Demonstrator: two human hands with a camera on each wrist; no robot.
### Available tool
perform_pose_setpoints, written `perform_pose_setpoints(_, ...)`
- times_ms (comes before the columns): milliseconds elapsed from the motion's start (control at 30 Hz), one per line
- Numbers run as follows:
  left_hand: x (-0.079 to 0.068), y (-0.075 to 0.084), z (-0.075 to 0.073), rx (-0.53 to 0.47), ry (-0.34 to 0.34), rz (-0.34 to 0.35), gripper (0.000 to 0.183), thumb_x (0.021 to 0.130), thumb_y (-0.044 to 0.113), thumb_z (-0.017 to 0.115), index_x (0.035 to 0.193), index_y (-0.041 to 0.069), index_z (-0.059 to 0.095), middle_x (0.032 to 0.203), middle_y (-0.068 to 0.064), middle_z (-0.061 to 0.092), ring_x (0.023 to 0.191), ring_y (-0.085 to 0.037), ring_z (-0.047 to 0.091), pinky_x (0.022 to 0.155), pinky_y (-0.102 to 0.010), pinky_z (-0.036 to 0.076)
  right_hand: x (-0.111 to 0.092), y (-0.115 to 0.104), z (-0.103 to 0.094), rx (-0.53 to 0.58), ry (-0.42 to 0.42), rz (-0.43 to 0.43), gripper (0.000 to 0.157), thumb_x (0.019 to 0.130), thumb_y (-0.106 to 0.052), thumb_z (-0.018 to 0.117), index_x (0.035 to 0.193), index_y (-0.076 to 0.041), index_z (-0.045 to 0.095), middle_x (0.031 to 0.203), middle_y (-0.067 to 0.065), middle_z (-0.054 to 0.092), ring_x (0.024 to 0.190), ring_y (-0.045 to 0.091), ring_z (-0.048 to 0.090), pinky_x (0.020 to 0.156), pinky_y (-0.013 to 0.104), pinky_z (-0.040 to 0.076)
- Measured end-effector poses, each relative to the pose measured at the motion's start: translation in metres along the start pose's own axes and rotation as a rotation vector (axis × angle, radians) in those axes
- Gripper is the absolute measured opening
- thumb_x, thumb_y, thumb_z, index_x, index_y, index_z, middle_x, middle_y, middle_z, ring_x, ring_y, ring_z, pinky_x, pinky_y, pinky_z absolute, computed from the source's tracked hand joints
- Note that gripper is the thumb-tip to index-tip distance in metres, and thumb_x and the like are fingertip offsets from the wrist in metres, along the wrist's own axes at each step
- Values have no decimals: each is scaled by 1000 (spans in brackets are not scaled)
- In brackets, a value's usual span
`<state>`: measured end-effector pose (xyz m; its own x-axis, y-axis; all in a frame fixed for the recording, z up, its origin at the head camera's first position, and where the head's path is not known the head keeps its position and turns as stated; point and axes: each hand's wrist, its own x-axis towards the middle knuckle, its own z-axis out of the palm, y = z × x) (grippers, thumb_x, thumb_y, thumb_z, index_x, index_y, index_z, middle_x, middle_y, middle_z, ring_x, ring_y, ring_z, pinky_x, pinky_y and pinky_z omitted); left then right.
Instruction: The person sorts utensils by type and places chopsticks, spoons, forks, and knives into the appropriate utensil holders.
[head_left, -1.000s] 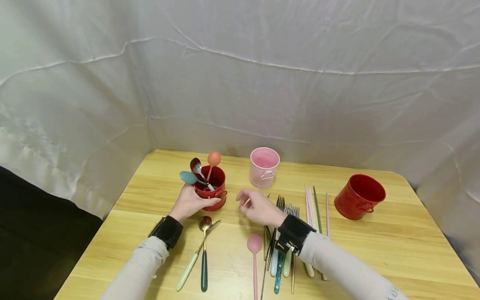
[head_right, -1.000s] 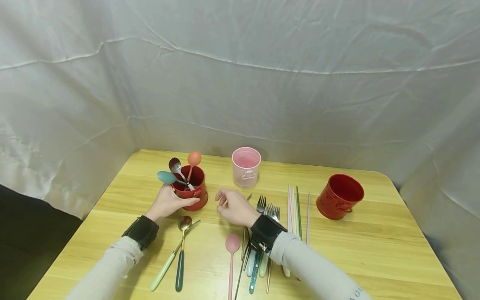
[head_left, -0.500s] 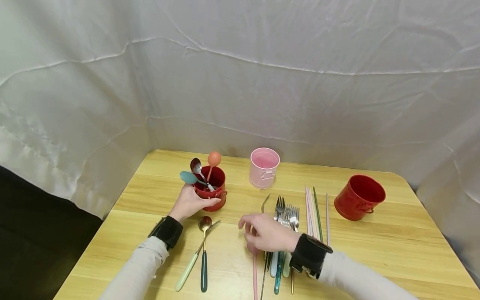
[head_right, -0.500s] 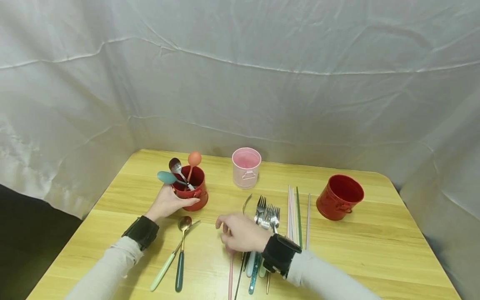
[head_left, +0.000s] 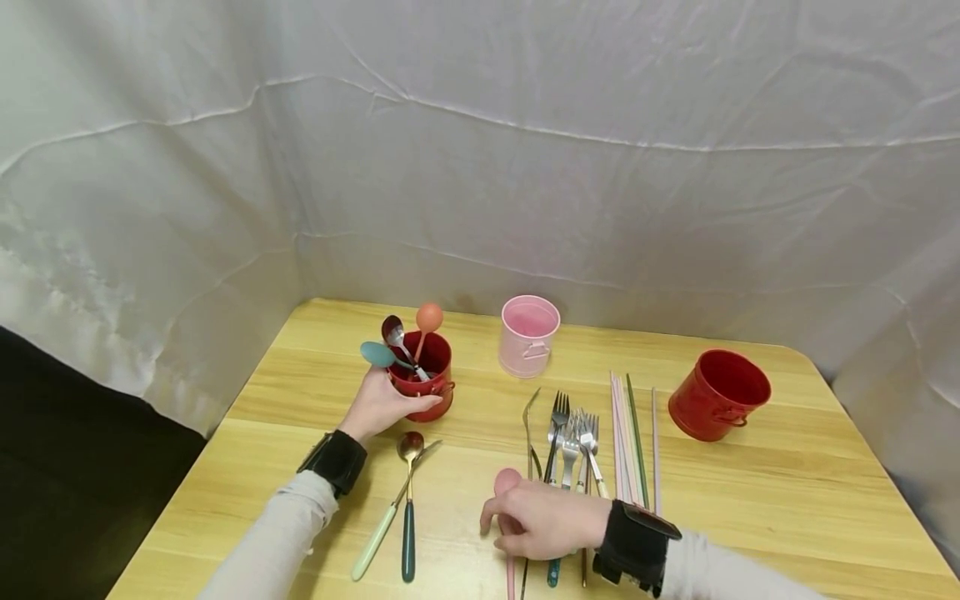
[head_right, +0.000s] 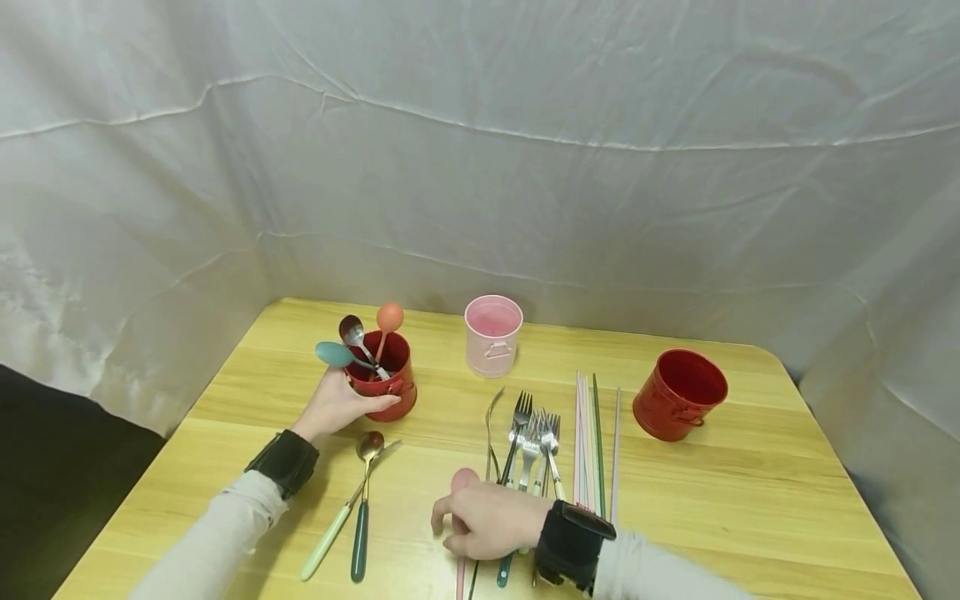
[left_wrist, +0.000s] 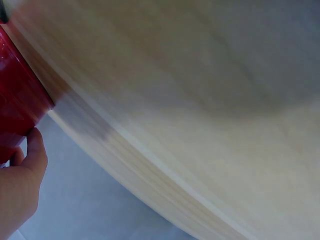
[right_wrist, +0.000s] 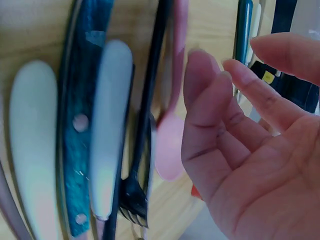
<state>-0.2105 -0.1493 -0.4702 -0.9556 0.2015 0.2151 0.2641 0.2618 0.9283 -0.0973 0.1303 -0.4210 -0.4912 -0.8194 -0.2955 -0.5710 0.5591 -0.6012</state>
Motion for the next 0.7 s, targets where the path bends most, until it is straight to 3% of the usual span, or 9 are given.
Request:
perform_pose_setpoints(467, -2, 2, 1, 39, 5, -38, 82, 73, 19, 91, 142, 17, 48, 139, -6, 61, 131, -27, 56, 114, -50, 44, -1, 1, 12, 23, -53, 39, 17, 95, -21, 68, 111, -17, 72, 63, -16, 55, 56, -7, 46, 63, 11, 44)
perform_pose_setpoints(700, -2, 2, 1, 12, 3, -41, 83, 72, 16, 91, 143, 19, 48, 140, -5, 60, 133, -26, 55, 115, -50, 42, 0, 2, 18, 21, -27, 55, 10, 93, -21, 69, 102, -19, 72, 63, -17, 55, 57, -8, 47, 64, 12, 43)
